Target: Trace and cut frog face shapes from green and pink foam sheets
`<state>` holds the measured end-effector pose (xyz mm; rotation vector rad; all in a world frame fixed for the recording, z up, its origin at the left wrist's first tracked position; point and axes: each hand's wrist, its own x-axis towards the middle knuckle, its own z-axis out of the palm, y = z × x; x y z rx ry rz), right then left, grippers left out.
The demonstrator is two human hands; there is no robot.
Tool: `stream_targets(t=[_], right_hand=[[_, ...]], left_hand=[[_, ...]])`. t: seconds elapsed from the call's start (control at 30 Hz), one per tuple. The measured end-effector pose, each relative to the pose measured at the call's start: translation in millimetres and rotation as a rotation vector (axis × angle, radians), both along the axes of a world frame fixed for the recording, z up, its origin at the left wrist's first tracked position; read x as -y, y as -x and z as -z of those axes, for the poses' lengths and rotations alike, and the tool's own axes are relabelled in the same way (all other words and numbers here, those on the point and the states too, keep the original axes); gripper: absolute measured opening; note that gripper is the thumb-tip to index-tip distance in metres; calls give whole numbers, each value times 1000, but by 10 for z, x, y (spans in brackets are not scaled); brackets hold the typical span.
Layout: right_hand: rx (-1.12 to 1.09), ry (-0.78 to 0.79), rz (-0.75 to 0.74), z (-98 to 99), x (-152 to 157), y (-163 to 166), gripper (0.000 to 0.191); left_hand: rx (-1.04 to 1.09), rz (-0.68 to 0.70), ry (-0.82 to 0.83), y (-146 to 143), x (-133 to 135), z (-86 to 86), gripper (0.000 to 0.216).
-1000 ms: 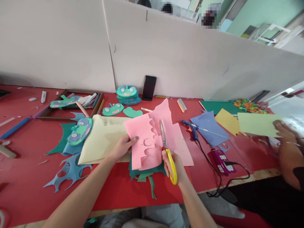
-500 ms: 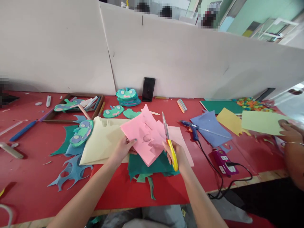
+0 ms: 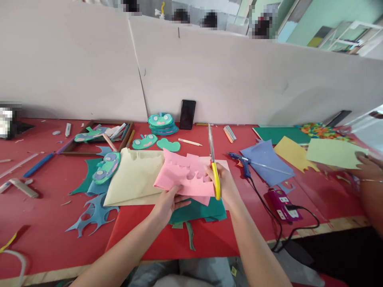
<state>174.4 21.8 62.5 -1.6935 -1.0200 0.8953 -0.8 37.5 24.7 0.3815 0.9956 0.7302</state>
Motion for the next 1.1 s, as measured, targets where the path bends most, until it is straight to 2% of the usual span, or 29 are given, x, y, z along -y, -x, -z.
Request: stream_targets(t=[0.1, 0.2, 0.3, 0.37, 0.4, 0.47, 0.6, 0.7, 0.8, 0.87, 0.97, 1.03, 1.1], right_hand=[[35, -1, 5, 38, -24, -10, 32], [86, -56, 21, 31, -25, -20, 29], [190, -90, 75, -48, 7, -48, 25], [268, -99, 126, -122, 31, -70, 23], [286, -107, 140, -158, 37, -74, 23], [229, -124, 133, -220, 26, -55, 24], [-145, -181, 64, -247, -122, 118, 32], [-369, -192, -14, -108, -335, 286, 35], [-554, -197, -34, 190, -574, 389, 39], [-668, -180, 22, 420, -705, 407, 42], [-725, -169, 56, 679, -817, 368, 47], [-755, -171, 72, 760, -841, 315, 49], [-789, -164, 78, 788, -845, 262, 50]], left_hand=[[44, -33, 42, -2, 28, -11, 19], [111, -104, -14, -11, 48, -41, 16], [132, -154, -58, -70, 98, -24, 21], [89, -147, -28, -119, 151, 27, 21], [51, -105, 14, -138, 179, 61, 19], [-6, 63, 87, -159, 227, 130, 19], [-76, 354, 109, -147, 236, 221, 50], [-92, 487, 200, -132, 201, 239, 62], [-83, 541, 219, -122, 224, 220, 63], [-74, 565, 120, -134, 263, 170, 56], [-88, 543, -194, -208, 226, 34, 48], [-194, 421, -423, -276, 69, -57, 48], [-500, 257, -630, -317, -184, -95, 45]])
